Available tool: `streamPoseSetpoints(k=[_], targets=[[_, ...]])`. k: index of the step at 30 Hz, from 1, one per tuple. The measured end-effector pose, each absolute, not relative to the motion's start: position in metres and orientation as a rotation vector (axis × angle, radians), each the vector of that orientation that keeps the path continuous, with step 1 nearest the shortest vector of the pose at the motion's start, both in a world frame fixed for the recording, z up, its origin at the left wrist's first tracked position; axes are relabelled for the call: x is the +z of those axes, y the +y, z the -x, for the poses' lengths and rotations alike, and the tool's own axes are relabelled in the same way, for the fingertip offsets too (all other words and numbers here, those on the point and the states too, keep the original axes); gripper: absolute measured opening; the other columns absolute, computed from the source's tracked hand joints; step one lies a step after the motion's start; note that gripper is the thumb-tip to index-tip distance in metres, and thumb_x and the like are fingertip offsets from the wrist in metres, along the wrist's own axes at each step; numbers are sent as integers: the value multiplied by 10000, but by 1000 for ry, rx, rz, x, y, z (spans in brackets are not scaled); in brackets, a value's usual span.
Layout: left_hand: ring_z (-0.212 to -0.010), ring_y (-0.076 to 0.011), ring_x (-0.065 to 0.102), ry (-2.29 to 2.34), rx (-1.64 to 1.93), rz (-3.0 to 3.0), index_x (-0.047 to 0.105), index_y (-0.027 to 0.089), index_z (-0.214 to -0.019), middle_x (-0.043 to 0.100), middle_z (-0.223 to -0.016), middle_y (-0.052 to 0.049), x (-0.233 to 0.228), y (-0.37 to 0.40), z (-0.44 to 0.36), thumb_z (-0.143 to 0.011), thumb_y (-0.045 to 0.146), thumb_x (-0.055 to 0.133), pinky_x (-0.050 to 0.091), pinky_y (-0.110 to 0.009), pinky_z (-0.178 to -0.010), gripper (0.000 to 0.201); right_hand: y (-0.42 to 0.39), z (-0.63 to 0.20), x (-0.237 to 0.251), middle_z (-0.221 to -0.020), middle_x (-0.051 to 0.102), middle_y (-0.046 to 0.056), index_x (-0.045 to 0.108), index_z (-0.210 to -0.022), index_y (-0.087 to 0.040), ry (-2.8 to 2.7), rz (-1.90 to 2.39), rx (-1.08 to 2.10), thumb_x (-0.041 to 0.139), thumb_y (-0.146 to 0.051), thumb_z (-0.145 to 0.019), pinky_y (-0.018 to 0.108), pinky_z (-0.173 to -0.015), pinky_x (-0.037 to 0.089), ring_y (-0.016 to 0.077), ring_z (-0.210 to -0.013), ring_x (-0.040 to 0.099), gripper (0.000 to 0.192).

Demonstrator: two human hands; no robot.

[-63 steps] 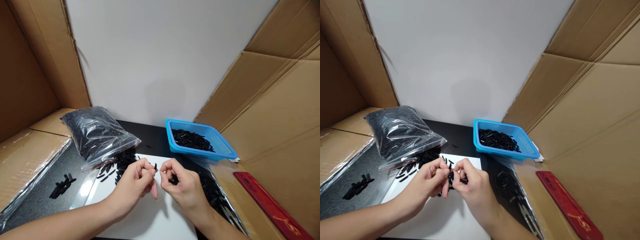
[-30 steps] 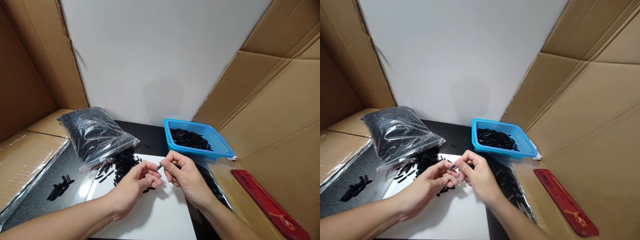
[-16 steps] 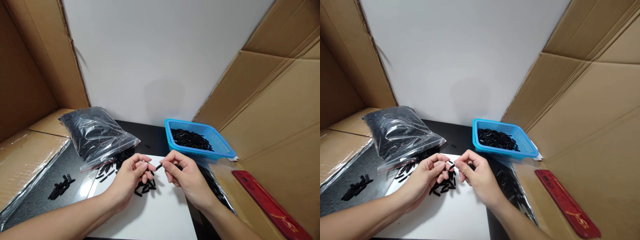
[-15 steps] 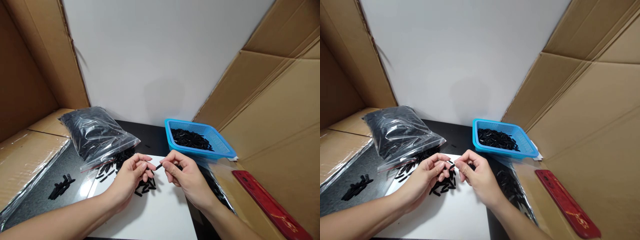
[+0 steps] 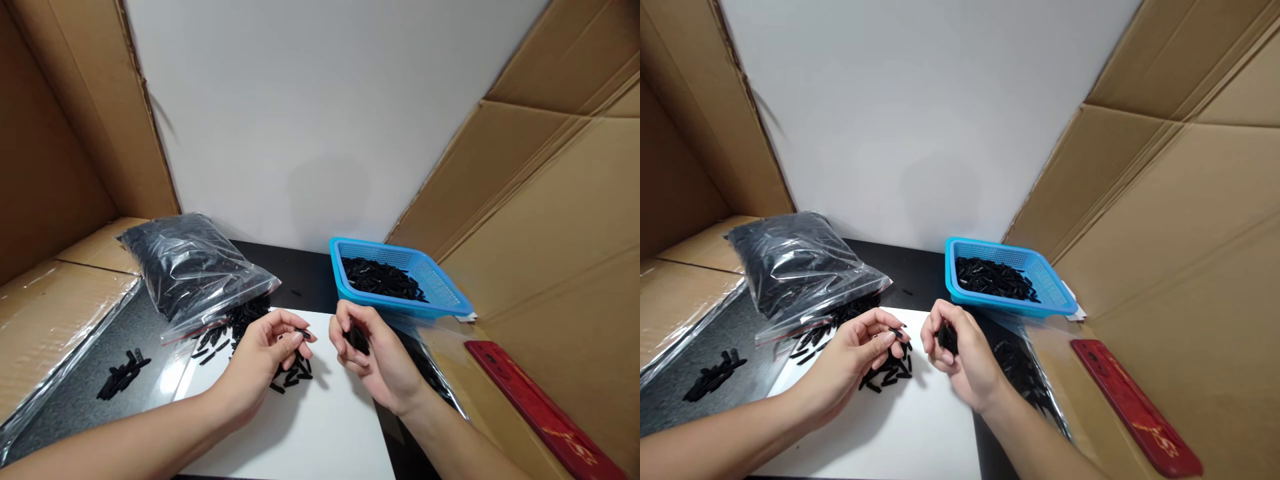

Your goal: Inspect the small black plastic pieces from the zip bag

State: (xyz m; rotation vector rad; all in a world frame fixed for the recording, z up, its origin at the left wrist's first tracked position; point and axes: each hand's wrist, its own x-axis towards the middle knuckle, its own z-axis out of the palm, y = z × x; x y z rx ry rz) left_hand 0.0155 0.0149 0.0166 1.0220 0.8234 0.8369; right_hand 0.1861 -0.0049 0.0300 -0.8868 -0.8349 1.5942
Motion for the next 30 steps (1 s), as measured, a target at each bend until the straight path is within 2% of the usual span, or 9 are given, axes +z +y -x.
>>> streamPoseSetpoints(k=[4, 7, 10, 12, 17, 20, 22, 26, 30], targets=[[-702, -100, 560, 817, 867, -977, 609, 160, -923, 715, -866, -29, 15, 15, -14, -768, 280, 733, 408, -224, -691, 232, -3, -187, 25, -493, 448, -90, 436, -642, -192, -912, 979, 1547, 675, -430, -832, 176, -370, 98, 23, -374, 153, 388], [-702, -97, 544, 820, 876, -975, 616, 169, -939, 704, -834, -11, 15, 15, -14, -768, 285, 737, 409, -226, -713, 239, -4, -188, 23, -507, 343, -105, 563, -731, -193, -1110, 1080, 1368, 707, -424, -807, 193, -411, 162, 51, -422, 193, 283], [-681, -93, 511, 828, 890, -996, 627, 169, -888, 654, -740, 23, 16, 15, -14, -766, 279, 736, 386, -212, -683, 197, -6, -188, 23, -561, 389, -68, 715, -874, -184, -1407, 1197, 1060, 714, -350, -804, 231, -509, 272, 91, -518, 324, 180], [-671, -94, 497, 825, 891, -1017, 627, 170, -864, 637, -713, 29, 17, 15, -14, -773, 279, 726, 377, -212, -671, 173, -7, -187, 23, -579, 453, -41, 750, -861, -182, -1513, 1241, 956, 684, -329, -826, 257, -548, 299, 113, -554, 369, 165], [-770, -124, 548, 793, 898, -1018, 645, 179, -916, 654, -790, 5, 19, 14, -14, -777, 182, 659, 401, -237, -739, 139, -8, -185, 23, -616, 552, -12, 764, -836, -186, -1515, 1271, 878, 649, -313, -841, 270, -558, 328, 131, -566, 412, 171], [-873, -139, 569, 765, 933, -1022, 656, 201, -976, 658, -875, -1, 16, 14, -13, -729, 50, 558, 411, -253, -818, 306, -9, -186, 24, -635, 578, -10, 761, -849, -190, -1496, 1258, 859, 643, -304, -844, 266, -560, 338, 133, -573, 422, 164], [-892, -135, 577, 768, 947, -1040, 649, 217, -996, 654, -908, 0, 12, 15, -13, -745, 37, 533, 417, -253, -827, 329, -9, -187, 24, -633, 576, -13, 755, -847, -191, -1486, 1256, 857, 645, -304, -844, 263, -561, 341, 133, -578, 423, 158], [-977, -144, 628, 735, 967, -1036, 599, 242, -1057, 626, -1010, 5, 6, 14, -15, -834, 165, 631, 434, -282, -919, 239, -9, -188, 24, -628, 542, -24, 730, -819, -191, -1456, 1240, 890, 647, -324, -853, 255, -562, 341, 128, -588, 416, 160], [-938, -180, 700, 742, 961, -967, 562, 229, -937, 603, -859, 46, 8, 13, -16, -758, 221, 762, 484, -265, -834, 269, -8, -189, 22, -575, 442, -53, 679, -768, -180, -1388, 1223, 982, 649, -384, -862, 244, -481, 265, 96, -506, 321, 226]])
